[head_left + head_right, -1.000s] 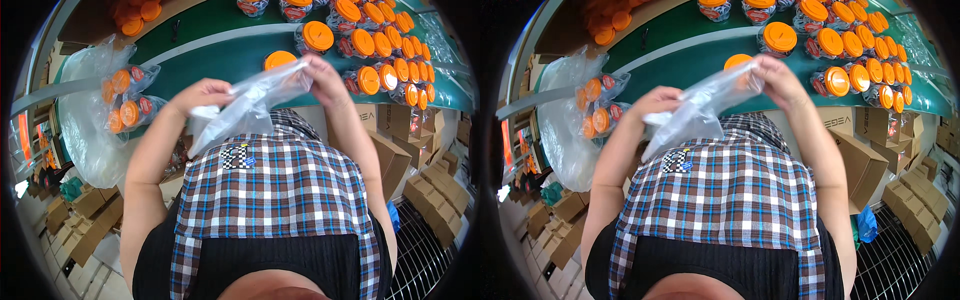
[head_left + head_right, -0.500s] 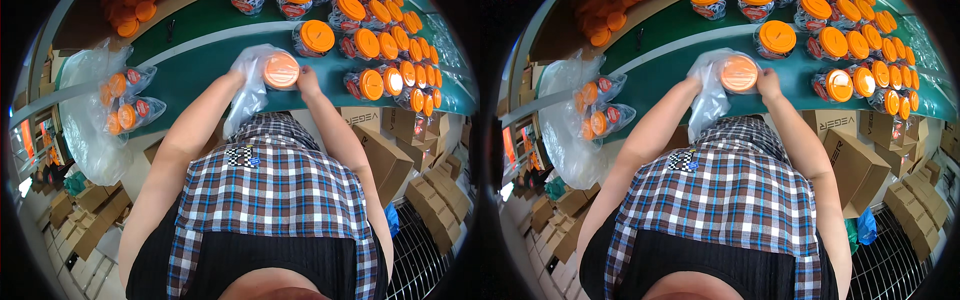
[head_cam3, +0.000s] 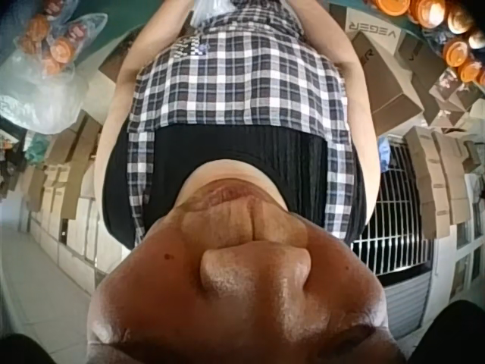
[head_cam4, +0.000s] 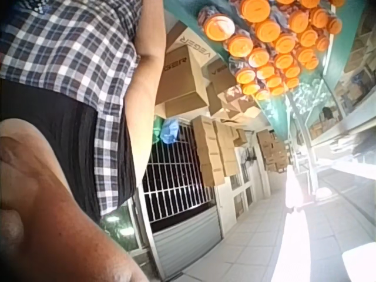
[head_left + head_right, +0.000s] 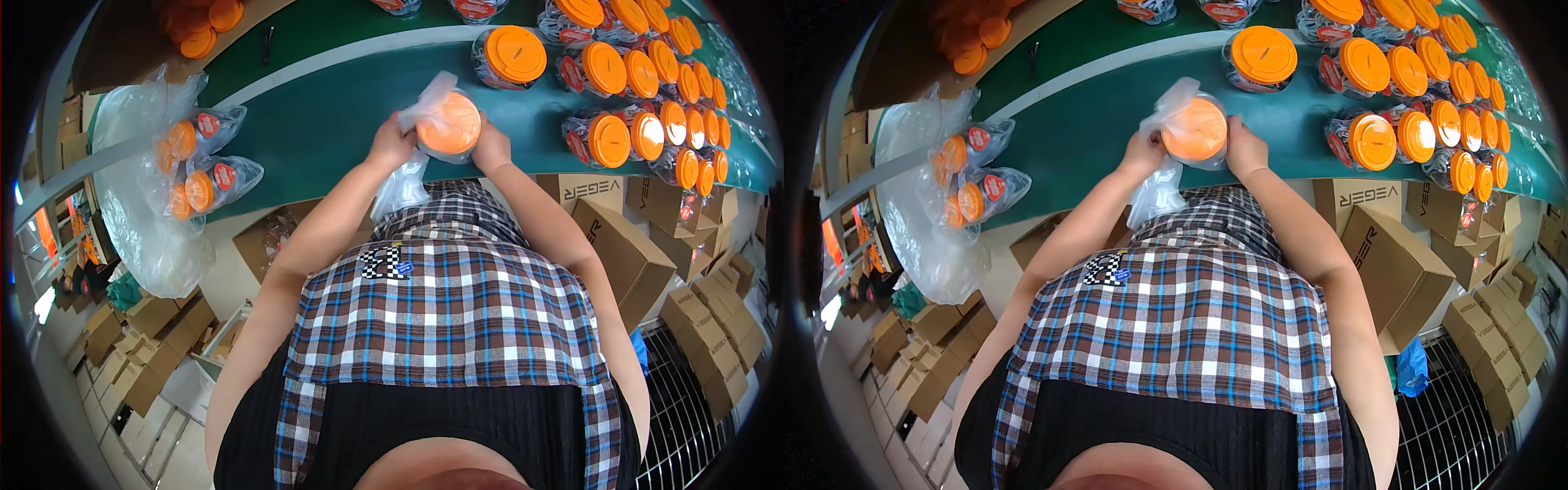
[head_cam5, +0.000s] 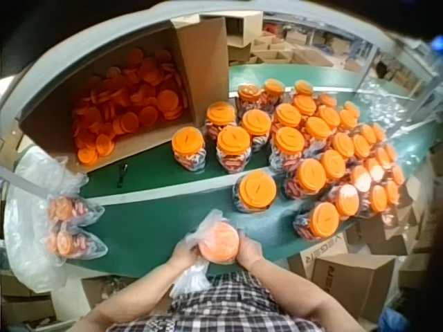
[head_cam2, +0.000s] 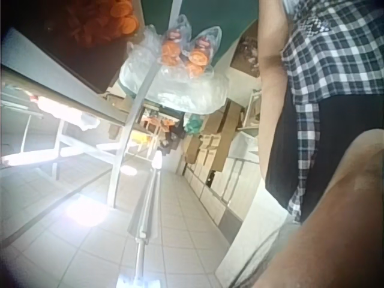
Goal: Packing orange plastic canisters into clear plastic bags on an assembly line.
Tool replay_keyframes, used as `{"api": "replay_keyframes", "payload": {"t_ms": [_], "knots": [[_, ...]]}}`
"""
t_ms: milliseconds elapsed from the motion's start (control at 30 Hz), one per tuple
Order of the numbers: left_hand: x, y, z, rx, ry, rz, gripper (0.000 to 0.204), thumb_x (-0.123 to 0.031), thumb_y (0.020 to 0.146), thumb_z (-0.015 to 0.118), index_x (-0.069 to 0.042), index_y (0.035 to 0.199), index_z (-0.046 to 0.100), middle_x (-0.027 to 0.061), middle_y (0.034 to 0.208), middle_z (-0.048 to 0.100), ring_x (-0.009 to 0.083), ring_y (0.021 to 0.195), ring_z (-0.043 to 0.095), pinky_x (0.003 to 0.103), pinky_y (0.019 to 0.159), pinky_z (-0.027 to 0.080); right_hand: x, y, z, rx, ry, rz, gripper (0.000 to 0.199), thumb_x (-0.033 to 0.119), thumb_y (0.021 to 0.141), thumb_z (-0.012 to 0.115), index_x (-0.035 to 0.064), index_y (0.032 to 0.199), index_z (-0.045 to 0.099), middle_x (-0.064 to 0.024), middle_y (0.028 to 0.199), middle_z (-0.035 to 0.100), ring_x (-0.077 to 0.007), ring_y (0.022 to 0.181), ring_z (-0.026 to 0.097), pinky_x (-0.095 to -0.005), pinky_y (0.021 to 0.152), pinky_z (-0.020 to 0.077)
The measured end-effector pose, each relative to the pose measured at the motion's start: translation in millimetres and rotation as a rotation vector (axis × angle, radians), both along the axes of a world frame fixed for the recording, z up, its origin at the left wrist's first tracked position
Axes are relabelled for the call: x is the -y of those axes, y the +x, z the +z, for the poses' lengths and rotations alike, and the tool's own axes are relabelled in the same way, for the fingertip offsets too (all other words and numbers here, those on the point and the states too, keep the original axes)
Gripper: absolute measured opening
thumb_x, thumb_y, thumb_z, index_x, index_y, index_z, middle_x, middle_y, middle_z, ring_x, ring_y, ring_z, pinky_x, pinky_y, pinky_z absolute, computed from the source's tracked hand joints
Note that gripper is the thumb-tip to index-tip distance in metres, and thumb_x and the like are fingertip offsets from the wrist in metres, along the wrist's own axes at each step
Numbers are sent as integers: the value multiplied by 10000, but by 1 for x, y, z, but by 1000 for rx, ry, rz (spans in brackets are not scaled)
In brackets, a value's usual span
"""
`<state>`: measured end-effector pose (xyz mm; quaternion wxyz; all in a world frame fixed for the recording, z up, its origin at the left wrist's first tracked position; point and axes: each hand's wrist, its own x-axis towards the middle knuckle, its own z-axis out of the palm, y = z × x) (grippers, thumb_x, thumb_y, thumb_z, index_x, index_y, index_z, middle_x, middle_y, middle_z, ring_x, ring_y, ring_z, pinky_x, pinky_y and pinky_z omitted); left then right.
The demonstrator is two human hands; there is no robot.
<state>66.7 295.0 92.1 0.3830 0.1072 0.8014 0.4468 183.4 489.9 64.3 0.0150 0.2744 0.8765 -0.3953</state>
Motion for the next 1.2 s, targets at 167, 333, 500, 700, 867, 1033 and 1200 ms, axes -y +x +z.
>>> {"api": "replay_keyframes", "payload": {"t_ms": [167,333,500,700,867,1033,1200], "knots": [[1,5,-28,-307,-154,-82,300,-140,907,605,-36,1188,610,94,964,695,193,796,655,308,708,514,-17,7,-3,41,301,57,253,224,992,474,15,1080,586,-160,1095,641,-254,910,621,-357,799,506],[-20,26,-1,-208,217,341,226,-114,926,570,-27,1127,624,92,907,683,203,751,641,303,713,511,0,-1,48,-408,-396,-248,310,219,996,458,7,1198,560,-176,1198,615,-272,1081,591,-373,934,468],[-29,40,-26,-208,464,473,267,-87,925,552,-41,1180,615,90,935,685,210,778,643,294,738,509,16,8,16,-507,-730,-180,380,165,981,478,3,1323,500,-186,1265,588,-291,1172,557,-371,1006,435],[8,29,-28,-386,173,244,432,-63,880,562,-102,1310,584,98,1131,686,229,946,660,288,819,512,-13,23,12,-354,-270,198,702,101,838,683,25,1450,349,-204,1396,482,-344,1231,530,-370,1011,457],[24,44,6,-581,166,25,597,-91,806,615,-104,1391,498,117,1312,604,283,1071,634,328,877,511,8,6,2,-339,-169,494,820,170,713,831,33,1406,416,-179,1378,507,-345,1266,509,-382,1012,457],[79,1,-9,-527,-107,195,538,-186,815,658,-120,1336,543,114,1251,625,299,970,649,347,788,527,81,-87,-12,-485,-180,443,603,108,720,801,49,1279,582,-133,1232,634,-320,1112,620,-383,920,509],[175,-30,8,-264,-154,491,333,-269,863,682,-56,1119,665,94,950,682,216,776,623,300,680,495,168,-196,-18,-528,-123,552,866,179,687,834,30,1407,377,-178,1294,551,-362,1132,580,-388,935,489]]}}
